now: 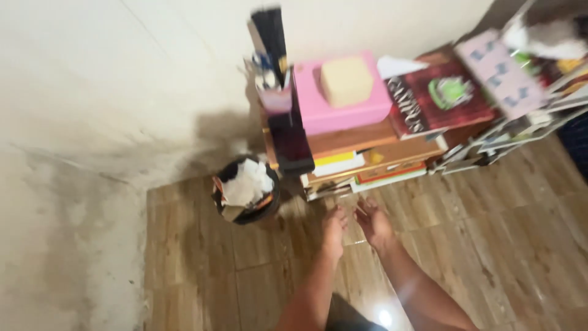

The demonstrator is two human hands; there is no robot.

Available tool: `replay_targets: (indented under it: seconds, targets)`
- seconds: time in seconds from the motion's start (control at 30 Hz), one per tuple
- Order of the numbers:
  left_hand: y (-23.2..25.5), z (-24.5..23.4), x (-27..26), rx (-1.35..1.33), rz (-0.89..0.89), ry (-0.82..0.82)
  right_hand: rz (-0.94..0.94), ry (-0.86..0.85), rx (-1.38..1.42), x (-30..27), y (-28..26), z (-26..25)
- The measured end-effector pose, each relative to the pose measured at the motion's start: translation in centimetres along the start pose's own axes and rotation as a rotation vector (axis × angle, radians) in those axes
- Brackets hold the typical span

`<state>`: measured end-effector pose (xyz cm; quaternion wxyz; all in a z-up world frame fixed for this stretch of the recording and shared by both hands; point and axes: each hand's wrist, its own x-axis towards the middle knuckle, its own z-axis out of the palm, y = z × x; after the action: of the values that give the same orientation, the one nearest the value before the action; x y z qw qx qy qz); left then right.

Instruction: The person organizes office supplies by sorting books, notebooks, and papers into a drawer. They handle each item individually, placing them into the drawer one at a time, and also move a pink box and a white container into the drawer.

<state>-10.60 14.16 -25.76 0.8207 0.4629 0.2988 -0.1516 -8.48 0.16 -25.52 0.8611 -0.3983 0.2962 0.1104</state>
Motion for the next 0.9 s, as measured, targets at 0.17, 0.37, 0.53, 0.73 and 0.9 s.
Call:
replay_targets:
  seconds: [0.17, 0.37, 0.53, 0.73, 0.9]
  targets:
    - [5.6, 4.3, -8.8, 0.022, 0.000, -0.086, -0.034, -0.020, 0.065, -9.1, -6.8, 3.5]
    - [11.9, 8.1, -18.3, 0.097, -0.008, -0.128, -0.095, 0.051, 0.140, -15.7, -13.3, 5.9]
    - [14.6, 9.9, -21.4, 0.114, -0.027, -0.205, -0.184, -0.021, 0.104, -21.5, -18.6, 8.8]
    - [17.2, 12.1, -23.8, 0.134, -0.019, -0.254, -0.232, 0.023, 0.145, -24.9, -22.2, 9.6]
    - [17.7, 14.9, -24.2, 0.140, -0.031, -0.256, -0.204, 0.102, 0.211, -26.0, -25.6, 9.1]
